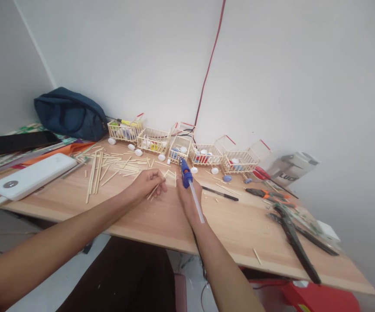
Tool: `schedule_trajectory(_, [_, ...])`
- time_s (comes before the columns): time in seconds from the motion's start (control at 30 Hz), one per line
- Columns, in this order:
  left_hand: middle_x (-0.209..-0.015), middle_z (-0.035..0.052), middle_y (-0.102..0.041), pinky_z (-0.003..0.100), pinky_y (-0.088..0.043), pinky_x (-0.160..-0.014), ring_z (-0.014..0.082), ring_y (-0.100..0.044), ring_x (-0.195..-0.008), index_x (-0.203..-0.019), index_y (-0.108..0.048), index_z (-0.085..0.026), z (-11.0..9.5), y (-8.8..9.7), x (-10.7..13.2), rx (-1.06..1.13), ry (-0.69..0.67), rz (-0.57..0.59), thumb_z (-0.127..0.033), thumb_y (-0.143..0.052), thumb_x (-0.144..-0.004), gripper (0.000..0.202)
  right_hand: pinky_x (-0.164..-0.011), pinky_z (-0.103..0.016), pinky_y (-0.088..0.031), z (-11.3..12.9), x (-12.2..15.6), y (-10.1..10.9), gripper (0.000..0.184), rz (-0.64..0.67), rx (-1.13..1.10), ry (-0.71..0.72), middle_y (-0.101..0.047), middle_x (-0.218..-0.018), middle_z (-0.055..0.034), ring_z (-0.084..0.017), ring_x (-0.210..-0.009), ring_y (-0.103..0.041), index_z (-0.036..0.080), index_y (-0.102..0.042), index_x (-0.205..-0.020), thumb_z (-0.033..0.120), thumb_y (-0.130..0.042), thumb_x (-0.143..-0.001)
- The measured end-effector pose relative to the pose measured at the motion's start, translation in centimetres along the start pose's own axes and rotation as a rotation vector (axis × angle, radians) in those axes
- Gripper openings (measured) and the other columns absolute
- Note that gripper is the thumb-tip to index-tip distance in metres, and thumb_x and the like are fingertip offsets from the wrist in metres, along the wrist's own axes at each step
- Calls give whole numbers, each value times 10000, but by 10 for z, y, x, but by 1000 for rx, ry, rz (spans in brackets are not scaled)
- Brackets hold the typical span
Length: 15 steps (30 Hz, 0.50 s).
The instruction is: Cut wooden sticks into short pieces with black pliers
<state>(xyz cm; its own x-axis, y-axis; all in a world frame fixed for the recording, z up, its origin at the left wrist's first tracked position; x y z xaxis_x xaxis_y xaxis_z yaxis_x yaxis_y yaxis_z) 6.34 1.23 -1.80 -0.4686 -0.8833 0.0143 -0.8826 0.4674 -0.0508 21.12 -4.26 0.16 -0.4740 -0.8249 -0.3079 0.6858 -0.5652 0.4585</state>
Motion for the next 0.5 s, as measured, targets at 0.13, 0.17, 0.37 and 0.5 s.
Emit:
schedule_trajectory(0.13, [-577, 9, -646, 171, -394, -355, 68, -493, -380, -685, -482, -153, 1, 0, 0, -5, 5, 0, -155, -515, -811, 130, -620, -308, -401, 1, 0, 0, 327, 4, -4, -6, -630, -655, -54, -206, -649, -548, 167, -610, -695, 481, -526, -734])
schedule_trajectory(0.17, [-577, 8, -647, 171, -394, -355, 67, -493, -379, -686, -483, -153, 1, 0, 0, -4, 8, -2, -153, -514, -811, 129, -618, -308, -401, 1, 0, 0, 329, 6, -5, -7, -626, -652, -52, -205, -645, -545, 169, -607, -692, 485, -523, -733])
schedule_trajectory(0.37, [-578, 15, -646, 172, -396, -352, 68, -489, -377, -679, -480, -150, 0, 0, 1, 2, 2, -1, -134, -509, -810, 135, -619, -306, -396, 1, 0, -1, 314, 12, -14, -21, -615, -647, -44, -202, -646, -539, 171, -599, -695, 473, -521, -732])
schedule_trajectory(0.5, [-570, 13, -643, 174, -392, -348, 68, -482, -368, -673, -477, -151, -1, 0, 1, 0, 10, -9, -119, -502, -811, 143, -622, -303, -400, 2, 1, -1, 308, 8, -21, -31, -612, -641, -35, -199, -644, -537, 181, -590, -681, 476, -515, -727])
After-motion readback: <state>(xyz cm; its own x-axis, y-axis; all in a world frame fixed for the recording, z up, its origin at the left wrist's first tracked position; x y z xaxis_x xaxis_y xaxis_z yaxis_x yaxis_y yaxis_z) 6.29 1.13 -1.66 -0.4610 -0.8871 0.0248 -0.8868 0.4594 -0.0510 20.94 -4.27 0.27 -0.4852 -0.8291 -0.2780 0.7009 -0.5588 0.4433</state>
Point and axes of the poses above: each hand's wrist, its own x-axis away from the middle knuckle, its own y-axis out of the back of the hand, z = x × y, the point moved 6 cm from there along -x, towards the middle knuckle
